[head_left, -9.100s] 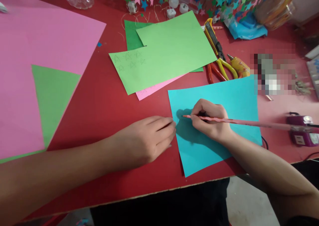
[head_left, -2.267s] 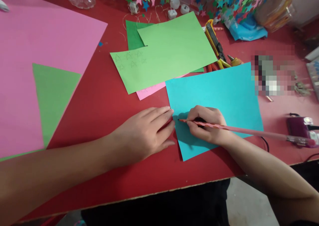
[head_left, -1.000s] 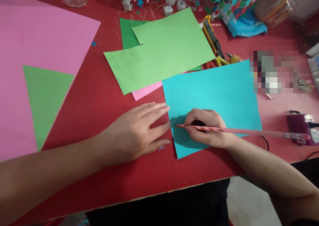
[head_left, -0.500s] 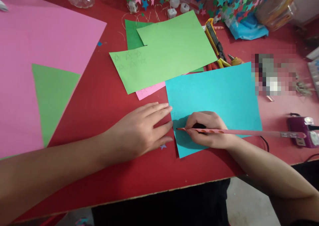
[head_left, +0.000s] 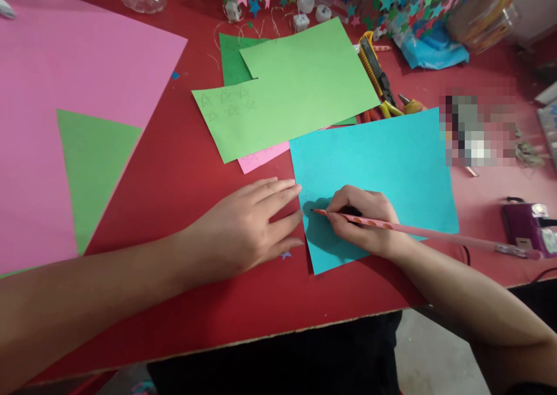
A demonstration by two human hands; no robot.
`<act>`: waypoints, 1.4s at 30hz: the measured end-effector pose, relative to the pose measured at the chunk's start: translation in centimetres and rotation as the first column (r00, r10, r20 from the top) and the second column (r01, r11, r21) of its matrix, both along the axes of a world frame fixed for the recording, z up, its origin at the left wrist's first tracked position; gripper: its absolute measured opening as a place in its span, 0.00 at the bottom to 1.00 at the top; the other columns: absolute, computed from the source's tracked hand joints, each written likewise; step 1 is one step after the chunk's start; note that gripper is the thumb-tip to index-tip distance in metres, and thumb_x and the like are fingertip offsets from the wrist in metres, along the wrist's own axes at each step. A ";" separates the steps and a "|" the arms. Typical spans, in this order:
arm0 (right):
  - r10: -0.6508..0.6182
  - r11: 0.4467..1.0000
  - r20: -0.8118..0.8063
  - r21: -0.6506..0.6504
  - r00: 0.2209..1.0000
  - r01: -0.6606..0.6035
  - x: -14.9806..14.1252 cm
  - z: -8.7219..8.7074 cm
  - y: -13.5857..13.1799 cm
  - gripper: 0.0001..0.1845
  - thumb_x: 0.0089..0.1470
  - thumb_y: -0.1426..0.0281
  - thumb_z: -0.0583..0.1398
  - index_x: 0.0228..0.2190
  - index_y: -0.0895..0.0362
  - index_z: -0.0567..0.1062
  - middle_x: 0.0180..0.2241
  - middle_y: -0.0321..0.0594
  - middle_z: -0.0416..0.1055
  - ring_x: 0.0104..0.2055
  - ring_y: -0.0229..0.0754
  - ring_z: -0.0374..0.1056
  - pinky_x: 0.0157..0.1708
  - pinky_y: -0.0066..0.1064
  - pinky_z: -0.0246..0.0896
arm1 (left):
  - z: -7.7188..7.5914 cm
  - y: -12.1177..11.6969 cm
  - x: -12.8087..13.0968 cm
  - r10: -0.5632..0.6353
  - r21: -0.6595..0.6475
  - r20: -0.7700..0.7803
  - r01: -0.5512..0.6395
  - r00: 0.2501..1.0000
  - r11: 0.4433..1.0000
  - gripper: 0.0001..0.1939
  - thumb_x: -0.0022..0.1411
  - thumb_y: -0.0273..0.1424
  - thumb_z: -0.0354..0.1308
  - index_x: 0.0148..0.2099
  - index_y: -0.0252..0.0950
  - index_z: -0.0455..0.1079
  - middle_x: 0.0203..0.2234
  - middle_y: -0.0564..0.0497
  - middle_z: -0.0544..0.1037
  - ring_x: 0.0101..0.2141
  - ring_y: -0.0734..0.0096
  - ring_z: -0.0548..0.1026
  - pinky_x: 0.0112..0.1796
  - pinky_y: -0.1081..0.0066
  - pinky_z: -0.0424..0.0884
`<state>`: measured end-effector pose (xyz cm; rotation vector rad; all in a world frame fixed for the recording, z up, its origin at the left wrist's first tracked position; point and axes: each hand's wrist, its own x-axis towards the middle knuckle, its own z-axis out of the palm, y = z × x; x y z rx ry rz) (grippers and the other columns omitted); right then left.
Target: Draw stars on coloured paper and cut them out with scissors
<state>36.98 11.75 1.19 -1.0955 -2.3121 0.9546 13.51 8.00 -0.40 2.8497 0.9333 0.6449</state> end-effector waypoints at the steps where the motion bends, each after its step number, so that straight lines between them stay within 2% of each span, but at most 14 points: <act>1: -0.003 1.000 -0.002 -0.002 1.000 0.003 0.0 0.0 0.0 0.06 0.50 0.74 0.56 0.23 0.57 0.68 0.18 0.32 0.66 0.19 0.30 0.59 0.19 0.22 0.53 | 0.0 0.0 0.0 0.001 0.000 -0.004 -0.001 1.000 1.000 0.17 0.68 0.34 0.53 0.48 0.26 0.75 0.51 0.29 0.74 0.54 0.45 0.72 0.53 0.49 0.72; 6: 0.010 1.000 -0.014 -0.014 1.000 -0.010 0.1 0.0 0.0 0.06 0.50 0.75 0.55 0.22 0.56 0.66 0.18 0.31 0.64 0.19 0.29 0.58 0.19 0.22 0.52 | 0.0 0.1 0.1 0.004 0.013 0.000 -0.004 1.000 1.000 0.17 0.69 0.35 0.53 0.47 0.27 0.75 0.50 0.29 0.75 0.54 0.46 0.73 0.53 0.49 0.72; 12: 0.088 0.996 -0.036 -0.021 0.995 -0.089 0.6 -0.2 0.1 0.07 0.47 0.78 0.55 0.21 0.56 0.65 0.19 0.31 0.64 0.20 0.30 0.56 0.20 0.23 0.50 | 0.0 0.1 0.1 0.005 -0.001 0.010 -0.005 1.000 1.000 0.17 0.69 0.35 0.53 0.47 0.27 0.76 0.51 0.30 0.74 0.54 0.46 0.72 0.53 0.49 0.72; 25: 0.168 0.983 -0.098 -0.053 0.981 -0.174 1.0 -0.5 0.3 0.08 0.44 0.80 0.55 0.20 0.56 0.64 0.19 0.30 0.63 0.20 0.30 0.56 0.20 0.24 0.49 | -0.2 0.0 0.0 -0.005 -0.002 0.011 0.005 1.000 1.000 0.18 0.68 0.35 0.53 0.48 0.25 0.75 0.51 0.28 0.74 0.54 0.44 0.72 0.52 0.48 0.72; 36: 0.182 0.983 -0.068 -0.022 0.981 -0.184 0.9 -0.3 0.4 0.08 0.45 0.79 0.55 0.21 0.56 0.65 0.19 0.31 0.64 0.20 0.31 0.58 0.20 0.24 0.50 | -0.2 0.0 0.0 0.000 -0.027 0.014 0.000 1.000 1.000 0.15 0.67 0.34 0.55 0.48 0.28 0.75 0.52 0.30 0.73 0.56 0.46 0.70 0.54 0.49 0.71; 42: 0.142 0.990 -0.037 -0.005 0.989 -0.142 0.5 -0.4 0.0 0.08 0.49 0.77 0.55 0.22 0.56 0.66 0.19 0.32 0.65 0.19 0.30 0.58 0.19 0.24 0.50 | 0.0 0.0 0.0 0.005 0.001 -0.002 -0.005 1.000 1.000 0.16 0.69 0.35 0.52 0.48 0.28 0.75 0.51 0.31 0.74 0.55 0.47 0.72 0.53 0.50 0.72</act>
